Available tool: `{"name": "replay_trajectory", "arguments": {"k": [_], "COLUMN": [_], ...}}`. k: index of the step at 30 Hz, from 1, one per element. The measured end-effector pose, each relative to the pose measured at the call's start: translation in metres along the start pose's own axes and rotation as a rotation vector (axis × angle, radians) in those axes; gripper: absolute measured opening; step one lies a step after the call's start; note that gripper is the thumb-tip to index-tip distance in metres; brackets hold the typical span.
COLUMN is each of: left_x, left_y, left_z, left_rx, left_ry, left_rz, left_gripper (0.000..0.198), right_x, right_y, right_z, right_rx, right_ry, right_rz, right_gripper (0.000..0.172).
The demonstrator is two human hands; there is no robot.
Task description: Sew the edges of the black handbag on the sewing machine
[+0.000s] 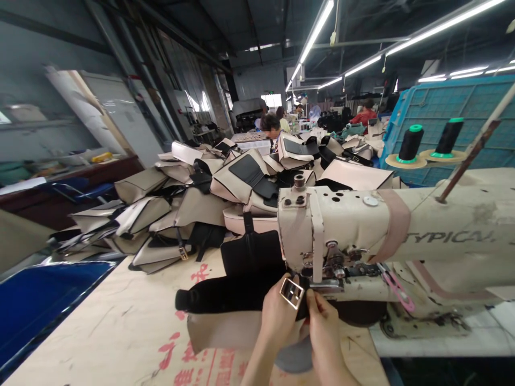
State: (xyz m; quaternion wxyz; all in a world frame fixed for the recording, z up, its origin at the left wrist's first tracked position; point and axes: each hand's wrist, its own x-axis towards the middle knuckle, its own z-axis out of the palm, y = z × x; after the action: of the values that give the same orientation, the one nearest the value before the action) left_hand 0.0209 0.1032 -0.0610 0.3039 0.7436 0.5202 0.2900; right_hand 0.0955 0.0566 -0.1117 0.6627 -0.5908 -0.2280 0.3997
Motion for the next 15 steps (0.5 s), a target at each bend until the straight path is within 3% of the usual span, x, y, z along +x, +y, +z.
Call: {"name": "replay_trajectory", "arguments": {"k": [5, 9, 15], "left_x": [0.005, 0.005, 0.006], "left_y": [-0.015, -0.018, -0.01], "left_z": [0.009, 0.01, 0.006], "left_rx": [-0.132, -0.127, -0.015], "left_ry": [-0.021, -0.019, 0.007], "left_rz": [-0.176, -0.194, -0.181], "left_gripper": [0.036, 0.038, 0.035], "right_x": [-0.001, -0.002, 0.001], "right_y": [0.001, 0.0, 0.004], "right_z": [-0.003, -0.004, -0.003], "right_rx": [-0.047, -0.024, 0.079], "right_ry": [-0.014, -0.018, -0.064], "right_rz": [0.016, -0.003, 0.146], "right_gripper": [0.051, 0.047, 0.043]}}
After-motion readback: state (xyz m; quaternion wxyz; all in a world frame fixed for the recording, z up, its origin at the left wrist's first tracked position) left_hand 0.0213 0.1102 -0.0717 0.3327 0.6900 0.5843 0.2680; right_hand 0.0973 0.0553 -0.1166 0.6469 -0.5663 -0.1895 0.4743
